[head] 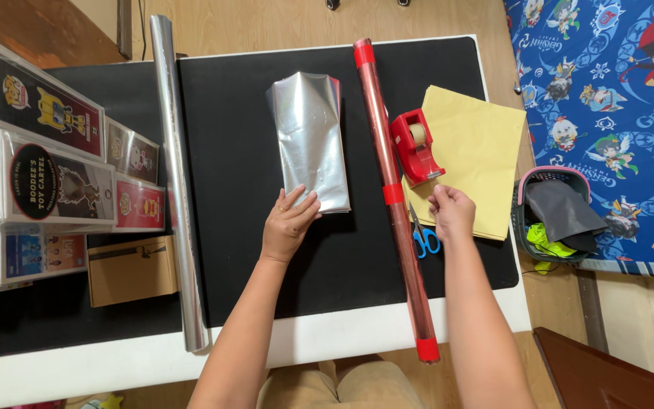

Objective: The person wraps a rectangular box with silver wrapping paper at a desk. They fold the paper over the box, crease the sides, fold the end flaps inward, and press the folds flat to secure the wrap around the box.

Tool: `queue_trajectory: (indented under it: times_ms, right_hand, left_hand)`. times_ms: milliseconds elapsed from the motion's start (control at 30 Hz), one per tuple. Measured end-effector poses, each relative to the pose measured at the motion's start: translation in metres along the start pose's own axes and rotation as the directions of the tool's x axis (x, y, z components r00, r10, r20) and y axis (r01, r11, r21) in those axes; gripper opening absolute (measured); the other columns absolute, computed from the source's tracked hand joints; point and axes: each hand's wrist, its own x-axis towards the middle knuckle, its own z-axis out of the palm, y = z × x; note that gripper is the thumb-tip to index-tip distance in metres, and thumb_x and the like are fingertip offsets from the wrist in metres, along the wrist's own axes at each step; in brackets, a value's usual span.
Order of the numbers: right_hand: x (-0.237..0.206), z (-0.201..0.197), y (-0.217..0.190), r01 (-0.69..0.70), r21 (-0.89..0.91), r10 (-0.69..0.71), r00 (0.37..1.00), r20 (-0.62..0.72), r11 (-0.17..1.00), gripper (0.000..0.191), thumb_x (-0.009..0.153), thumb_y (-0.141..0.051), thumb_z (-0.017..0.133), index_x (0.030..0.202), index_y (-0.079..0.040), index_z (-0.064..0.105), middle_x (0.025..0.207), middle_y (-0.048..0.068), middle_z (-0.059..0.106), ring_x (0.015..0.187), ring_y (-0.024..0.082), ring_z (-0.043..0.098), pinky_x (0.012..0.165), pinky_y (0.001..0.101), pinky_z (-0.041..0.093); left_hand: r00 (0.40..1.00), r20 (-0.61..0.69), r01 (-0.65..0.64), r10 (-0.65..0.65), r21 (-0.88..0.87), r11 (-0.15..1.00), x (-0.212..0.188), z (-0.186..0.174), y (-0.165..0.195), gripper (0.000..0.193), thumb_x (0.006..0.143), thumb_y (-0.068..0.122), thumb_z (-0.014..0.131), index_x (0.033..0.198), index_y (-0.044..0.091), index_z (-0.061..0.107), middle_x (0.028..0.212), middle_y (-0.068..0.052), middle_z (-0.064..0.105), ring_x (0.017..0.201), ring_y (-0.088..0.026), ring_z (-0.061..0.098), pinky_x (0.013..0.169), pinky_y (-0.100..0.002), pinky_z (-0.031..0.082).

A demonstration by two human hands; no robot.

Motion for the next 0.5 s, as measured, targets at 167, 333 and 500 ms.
queue_trajectory:
  times_ms: [167, 333, 500]
  right_hand:
    - [-0.013, 0.017, 0.020, 0.498, -0.495, -0.592, 0.805, -0.042, 0.712, 0.015, 0.102, -0.012, 0.067, 0.102, 0.002, 0.060, 0.085, 0.009, 0.069, 0.074, 0.015, 0.068, 0.068, 0.0302, 0.055]
    - [-0.021, 0.022, 0.024, 0.517, -0.703, -0.778, 0.622, -0.084, 0.489, 0.012, 0.101, -0.009, 0.069, 0.101, 0.001, 0.061, 0.092, 0.014, 0.066, 0.076, 0.026, 0.066, 0.069, 0.0375, 0.053]
    - [-0.067, 0.033, 0.004, 0.658, -0.652, -0.802, 0.584, 0.125, 0.377, 0.009, 0.101, -0.006, 0.066, 0.102, 0.000, 0.059, 0.097, 0.015, 0.062, 0.081, 0.029, 0.063, 0.072, 0.0399, 0.052]
  left_hand:
    - [1.000, -0.001, 0.007, -0.007, 0.002, 1.000, -0.002, 0.000, -0.001, 0.024, 0.086, 0.023, 0.081, 0.110, 0.020, 0.079, 0.123, 0.004, 0.074, 0.131, -0.022, 0.062, 0.116, -0.052, 0.046]
    - [1.000, -0.011, 0.005, -0.005, -0.007, 1.000, -0.003, -0.001, -0.004, 0.024, 0.086, 0.023, 0.081, 0.110, 0.019, 0.079, 0.122, 0.004, 0.075, 0.131, -0.023, 0.062, 0.116, -0.052, 0.046]
    - [1.000, -0.020, 0.003, -0.003, -0.033, 0.999, -0.005, -0.005, -0.006, 0.024, 0.086, 0.022, 0.081, 0.110, 0.018, 0.079, 0.122, 0.004, 0.075, 0.130, -0.023, 0.062, 0.115, -0.052, 0.046]
